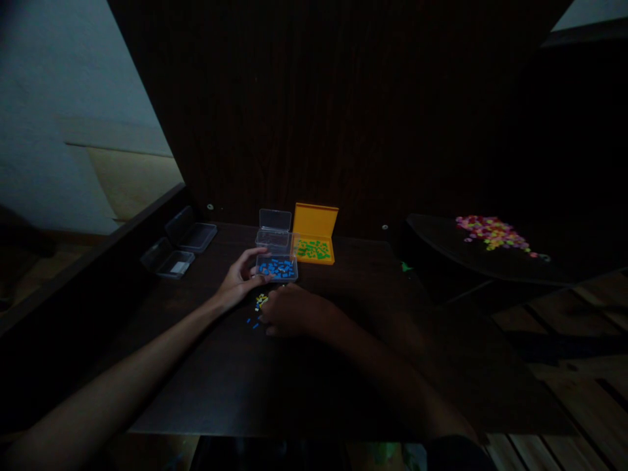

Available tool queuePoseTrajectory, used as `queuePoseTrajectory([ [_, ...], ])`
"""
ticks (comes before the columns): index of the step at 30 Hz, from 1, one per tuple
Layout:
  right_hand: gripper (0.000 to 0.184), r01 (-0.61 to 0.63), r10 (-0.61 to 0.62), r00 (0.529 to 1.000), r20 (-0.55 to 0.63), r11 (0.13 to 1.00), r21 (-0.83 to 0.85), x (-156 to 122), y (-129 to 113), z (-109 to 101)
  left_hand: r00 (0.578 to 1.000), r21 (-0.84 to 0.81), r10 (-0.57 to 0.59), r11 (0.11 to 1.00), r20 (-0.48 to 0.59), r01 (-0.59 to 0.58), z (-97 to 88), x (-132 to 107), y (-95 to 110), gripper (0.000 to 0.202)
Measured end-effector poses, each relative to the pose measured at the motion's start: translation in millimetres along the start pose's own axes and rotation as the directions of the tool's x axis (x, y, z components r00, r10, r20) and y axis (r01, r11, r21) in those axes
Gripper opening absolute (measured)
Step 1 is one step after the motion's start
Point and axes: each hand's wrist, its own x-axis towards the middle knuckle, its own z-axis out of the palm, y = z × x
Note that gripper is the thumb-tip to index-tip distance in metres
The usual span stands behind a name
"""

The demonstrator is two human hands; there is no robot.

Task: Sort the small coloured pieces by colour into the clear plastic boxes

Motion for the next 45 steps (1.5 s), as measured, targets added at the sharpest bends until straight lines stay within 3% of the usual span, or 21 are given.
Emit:
queuePoseTrajectory([
  [6,0.024,0.003,-0.003,1.000,0.017,1.000,-0.012,-3,-6,-3,1.000,-0.017,-0.012,1.000,-0.003,0.011,-1.0,1,-2,0.061],
  [11,0.022,-0.006,0.008,0.995,-0.104,1.000,0.027,-2,-2,-4,1.000,-0.010,-0.007,1.000,-0.008,0.007,-0.6,1,-1,0.061],
  [19,0.019,0.011,-0.003,0.978,-0.207,0.999,0.038,12,3,21,1.000,0.026,0.014,1.000,0.000,-0.014,-0.4,0,-1,0.061],
  [30,0.014,0.007,0.038,0.985,-0.169,0.966,0.258,13,13,22,1.000,0.000,-0.004,1.000,-0.002,0.004,0.6,0,0,0.061],
  [45,0.015,-0.018,0.055,0.978,-0.202,0.983,0.181,16,8,22,1.000,0.013,-0.016,1.000,-0.004,0.016,1.0,-1,2,0.063],
])
